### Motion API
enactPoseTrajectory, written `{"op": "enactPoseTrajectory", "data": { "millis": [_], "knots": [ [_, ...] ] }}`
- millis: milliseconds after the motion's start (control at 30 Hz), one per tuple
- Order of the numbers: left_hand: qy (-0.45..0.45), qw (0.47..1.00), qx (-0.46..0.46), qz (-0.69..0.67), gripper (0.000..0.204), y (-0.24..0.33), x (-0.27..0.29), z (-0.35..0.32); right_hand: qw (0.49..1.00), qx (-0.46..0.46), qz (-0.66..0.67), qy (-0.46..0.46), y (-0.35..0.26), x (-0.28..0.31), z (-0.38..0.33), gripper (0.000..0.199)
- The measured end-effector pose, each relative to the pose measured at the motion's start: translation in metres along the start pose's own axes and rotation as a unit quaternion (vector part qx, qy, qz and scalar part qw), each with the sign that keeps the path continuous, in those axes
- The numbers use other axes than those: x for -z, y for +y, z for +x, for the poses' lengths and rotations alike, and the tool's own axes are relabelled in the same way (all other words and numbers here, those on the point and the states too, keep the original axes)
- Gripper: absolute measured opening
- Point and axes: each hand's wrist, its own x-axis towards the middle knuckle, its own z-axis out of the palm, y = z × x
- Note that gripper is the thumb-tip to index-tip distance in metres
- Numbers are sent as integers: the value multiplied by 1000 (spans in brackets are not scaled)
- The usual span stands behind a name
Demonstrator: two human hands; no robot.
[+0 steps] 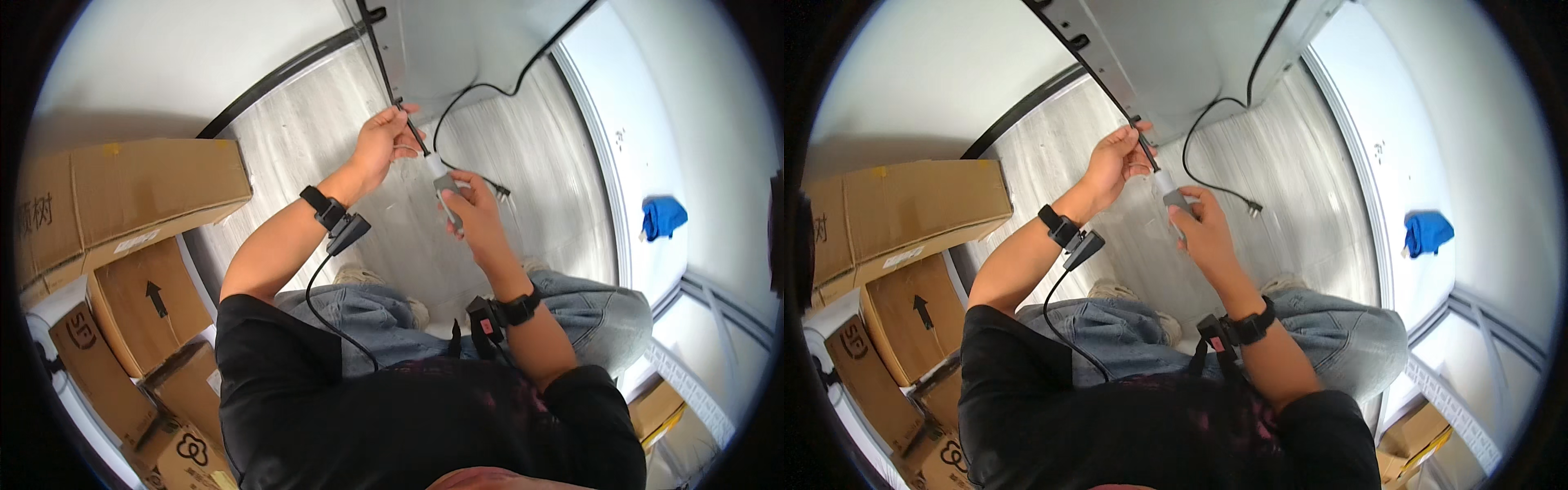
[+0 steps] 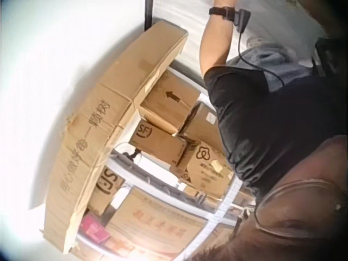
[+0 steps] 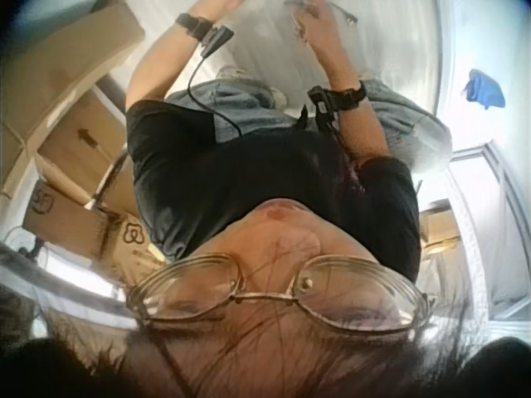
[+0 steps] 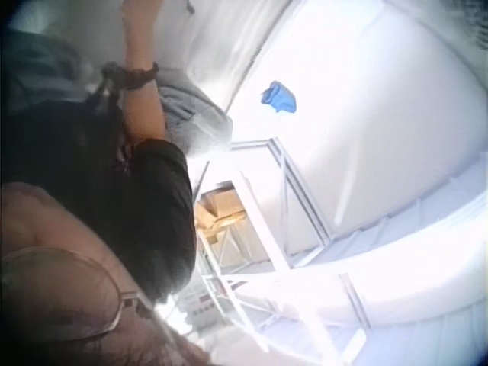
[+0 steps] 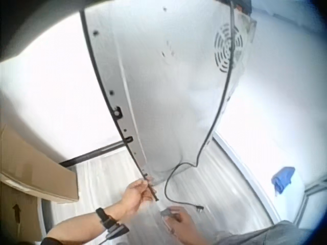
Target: The person uses a corded electric screwdriver to fasten screws into the back panel of a large electronic device, then moves to a smaller black box to continue fastening screws. The person works in a room with stacked cardboard boxes and metal shelving.
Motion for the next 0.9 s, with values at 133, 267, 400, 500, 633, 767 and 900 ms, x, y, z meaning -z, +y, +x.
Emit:
{"op": "enactPoseTrajectory", "data": {
  "millis": [133,267,400,500,633,767,900],
  "knots": [
    [8,1000,-23,16,31,-2,-1,13,990,25,139,16,24,-5,11,29],
    [24,997,-65,36,30,-1,-4,12,978,23,207,4,29,-10,5,27],
    [34,995,-83,33,30,1,-1,10,978,25,206,-17,22,-10,4,25],
    [33,995,-87,40,29,4,0,12,973,19,229,-33,22,-9,8,26],
    [60,992,-101,40,28,2,-4,13,959,13,276,-60,24,-4,15,26],
    [65,991,-107,40,27,0,-3,14,955,-5,289,-69,26,-3,15,26],
    [62,991,-112,38,27,-1,-5,14,948,-4,308,-74,29,-4,16,24]
  ]
}}
